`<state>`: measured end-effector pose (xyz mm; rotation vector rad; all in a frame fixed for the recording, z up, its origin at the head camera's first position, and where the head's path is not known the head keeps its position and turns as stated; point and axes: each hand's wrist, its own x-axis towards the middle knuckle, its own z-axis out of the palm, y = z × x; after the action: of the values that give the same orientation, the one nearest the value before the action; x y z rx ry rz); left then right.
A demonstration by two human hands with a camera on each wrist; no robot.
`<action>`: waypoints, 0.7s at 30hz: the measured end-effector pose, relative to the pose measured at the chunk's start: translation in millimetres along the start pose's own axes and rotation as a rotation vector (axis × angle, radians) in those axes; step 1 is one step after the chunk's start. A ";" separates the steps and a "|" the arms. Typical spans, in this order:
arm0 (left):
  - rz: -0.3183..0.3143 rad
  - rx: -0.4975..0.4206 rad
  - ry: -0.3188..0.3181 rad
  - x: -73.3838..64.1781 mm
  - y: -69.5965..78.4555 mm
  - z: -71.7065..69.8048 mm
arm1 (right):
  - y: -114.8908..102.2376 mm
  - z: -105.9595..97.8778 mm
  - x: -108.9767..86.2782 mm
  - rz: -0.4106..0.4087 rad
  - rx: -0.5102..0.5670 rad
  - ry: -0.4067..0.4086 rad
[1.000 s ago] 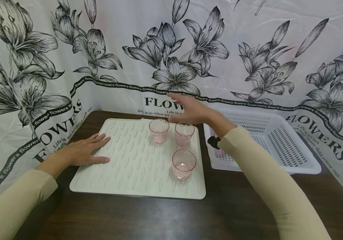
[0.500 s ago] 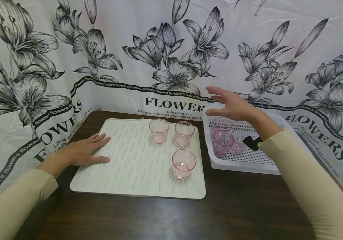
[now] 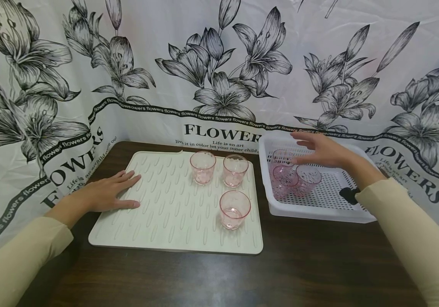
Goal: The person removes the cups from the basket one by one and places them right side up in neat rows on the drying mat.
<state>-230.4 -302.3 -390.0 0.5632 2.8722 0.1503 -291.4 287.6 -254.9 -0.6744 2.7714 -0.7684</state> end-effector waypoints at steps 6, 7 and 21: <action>-0.003 -0.012 0.007 -0.7 3.3 -2.1 | 22.3 -0.2 -10.4 0.036 0.021 -0.036; -0.002 -0.012 0.008 -0.9 3.5 -2.2 | 25.4 0.1 -12.1 0.036 0.024 -0.051; -0.011 -0.017 -0.003 -2.3 5.1 -3.4 | 50.2 2.5 -18.0 0.037 0.021 -0.172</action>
<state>-227.3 -298.6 -385.5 0.5442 2.8678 0.1713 -293.7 333.3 -282.4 -0.6507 2.6093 -0.6964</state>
